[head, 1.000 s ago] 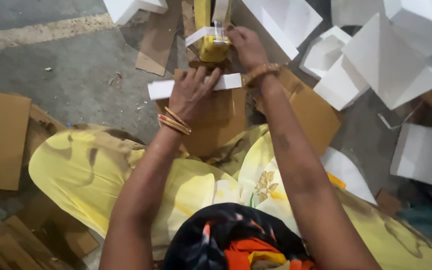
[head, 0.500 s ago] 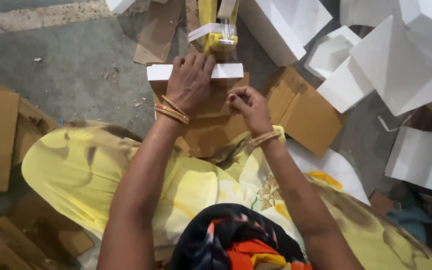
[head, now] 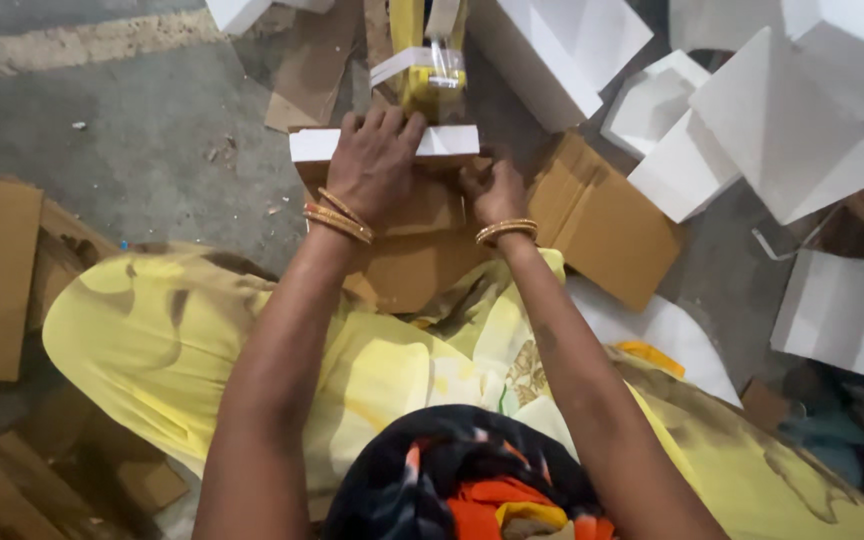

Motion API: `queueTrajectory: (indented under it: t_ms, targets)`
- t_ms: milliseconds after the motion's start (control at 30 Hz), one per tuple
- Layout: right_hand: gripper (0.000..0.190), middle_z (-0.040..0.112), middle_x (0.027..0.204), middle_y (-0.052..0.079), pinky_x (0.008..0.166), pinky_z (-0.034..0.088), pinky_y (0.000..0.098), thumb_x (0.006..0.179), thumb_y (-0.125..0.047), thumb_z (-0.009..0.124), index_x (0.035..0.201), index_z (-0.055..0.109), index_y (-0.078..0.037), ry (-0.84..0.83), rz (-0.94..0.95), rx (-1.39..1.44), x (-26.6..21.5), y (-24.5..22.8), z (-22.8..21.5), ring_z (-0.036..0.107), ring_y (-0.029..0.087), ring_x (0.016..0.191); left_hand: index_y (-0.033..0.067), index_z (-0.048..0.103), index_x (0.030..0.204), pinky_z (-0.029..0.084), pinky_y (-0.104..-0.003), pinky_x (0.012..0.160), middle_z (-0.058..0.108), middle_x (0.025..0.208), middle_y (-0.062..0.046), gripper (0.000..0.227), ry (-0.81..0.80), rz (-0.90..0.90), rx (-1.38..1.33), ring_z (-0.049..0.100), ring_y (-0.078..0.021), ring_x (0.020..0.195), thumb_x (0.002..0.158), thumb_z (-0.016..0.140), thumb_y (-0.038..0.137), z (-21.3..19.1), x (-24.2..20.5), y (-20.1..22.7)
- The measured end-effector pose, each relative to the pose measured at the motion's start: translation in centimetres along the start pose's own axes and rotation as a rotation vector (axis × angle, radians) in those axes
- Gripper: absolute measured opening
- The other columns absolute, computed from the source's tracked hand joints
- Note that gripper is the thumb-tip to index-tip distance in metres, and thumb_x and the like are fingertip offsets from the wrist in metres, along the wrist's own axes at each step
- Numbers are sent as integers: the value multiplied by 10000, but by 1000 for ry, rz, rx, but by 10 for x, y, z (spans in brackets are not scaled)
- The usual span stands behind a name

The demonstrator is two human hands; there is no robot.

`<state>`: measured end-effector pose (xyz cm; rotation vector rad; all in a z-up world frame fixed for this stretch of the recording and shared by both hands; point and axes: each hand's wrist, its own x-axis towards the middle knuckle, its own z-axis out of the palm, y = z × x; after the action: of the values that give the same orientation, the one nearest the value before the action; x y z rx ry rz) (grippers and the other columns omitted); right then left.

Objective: The person sits on the floor and repeatedly assembles small white boxes by inserting cardboard pieces into slots and securing them with a handheld tape dispenser. The person handles multiple boxes one at a time, placing finished units aside.

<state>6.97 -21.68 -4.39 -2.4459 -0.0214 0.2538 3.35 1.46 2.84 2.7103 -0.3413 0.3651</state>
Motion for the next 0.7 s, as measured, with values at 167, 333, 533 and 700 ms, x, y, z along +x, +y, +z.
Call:
queueTrajectory:
  t_ms: [167,333,533,700]
  targets:
    - [449,719,1205,139,932,571,340,926,-66,644,1366,560,-29,-72,-220,267,2,-31,-39,709,226,1076,119,603,1318,413,-433,911,615,1092,-84,495,28,8,46,583,-266,1075,824,624,100,6,-8,-3]
    - [505,641,1315,63,1047,570,305,1066,-73,617,1531,423,-47,-194,-288,651,17,-61,-64,642,175,1230,118,599,1301,407,-459,913,618,1079,-99,487,-2,-14,14,577,-288,1069,818,641,156,9,-8,-2]
    - [660,610,1438,108,1002,598,341,1009,-14,705,1563,346,-33,-266,-343,515,44,-89,-39,709,209,1207,100,602,1354,416,-437,939,623,1106,-86,508,20,9,31,578,-270,1091,847,622,106,8,-6,-6]
    - [766,687,1355,165,931,617,324,893,137,643,1571,350,-67,-263,-168,698,52,-96,-31,756,217,1090,84,608,1315,426,-417,956,630,1121,-85,479,44,42,-20,586,-275,1101,837,614,105,4,-6,-6]
